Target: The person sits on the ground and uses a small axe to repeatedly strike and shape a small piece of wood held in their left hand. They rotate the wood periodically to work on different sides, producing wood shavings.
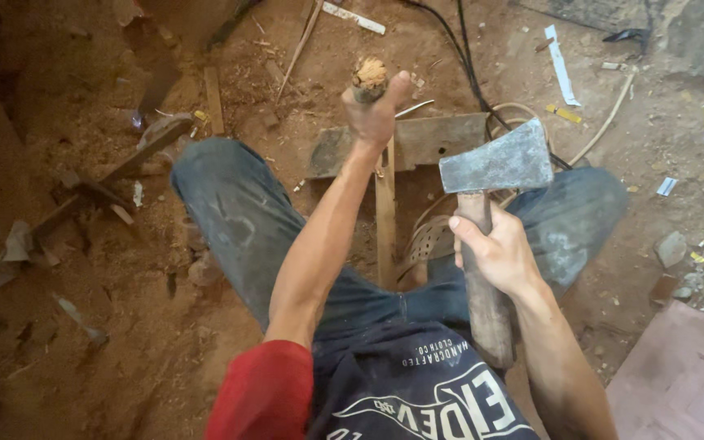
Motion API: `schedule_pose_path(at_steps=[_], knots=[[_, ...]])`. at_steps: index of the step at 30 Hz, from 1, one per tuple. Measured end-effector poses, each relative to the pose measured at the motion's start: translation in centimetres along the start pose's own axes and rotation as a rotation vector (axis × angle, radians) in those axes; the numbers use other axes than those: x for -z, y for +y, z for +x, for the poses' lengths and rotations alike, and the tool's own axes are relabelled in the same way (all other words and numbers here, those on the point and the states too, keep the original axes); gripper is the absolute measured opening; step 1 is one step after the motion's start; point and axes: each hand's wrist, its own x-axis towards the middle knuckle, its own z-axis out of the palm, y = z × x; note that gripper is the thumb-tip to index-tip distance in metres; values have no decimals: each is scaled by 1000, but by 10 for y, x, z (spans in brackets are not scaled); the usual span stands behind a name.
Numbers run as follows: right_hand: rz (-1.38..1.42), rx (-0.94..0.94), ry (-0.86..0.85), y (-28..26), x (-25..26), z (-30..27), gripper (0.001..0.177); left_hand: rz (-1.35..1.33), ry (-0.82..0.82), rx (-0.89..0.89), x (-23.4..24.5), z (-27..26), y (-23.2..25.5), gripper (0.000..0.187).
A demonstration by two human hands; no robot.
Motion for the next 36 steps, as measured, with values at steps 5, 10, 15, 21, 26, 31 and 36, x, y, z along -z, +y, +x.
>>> schedule_pose_path(at_steps=[5, 10, 15, 21, 26, 31, 36], knots=[[0, 47, -11, -15, -2, -13, 20, 23, -70, -124, -1, -6, 6, 19], [-50, 193, 5, -47, -5, -29, 26, 82, -140, -212, 5, -23, 0, 15], [-275, 492, 163, -79, -4, -33, 32, 230, -137, -448, 14, -59, -12, 24], [-936, 459, 138, -53, -39, 14, 41, 119, -316, -298, 31, -80, -32, 18], [-787, 467, 168, -104, -19, -18, 41, 37, -410, 115, 31, -55, -29, 18], [-307, 960, 338, -159, 16, -75, 21, 43, -282, 147, 25, -64, -21, 24], [-732, 629, 265, -85, -38, -12, 32, 297, -317, -148, 41, -94, -8, 26]])
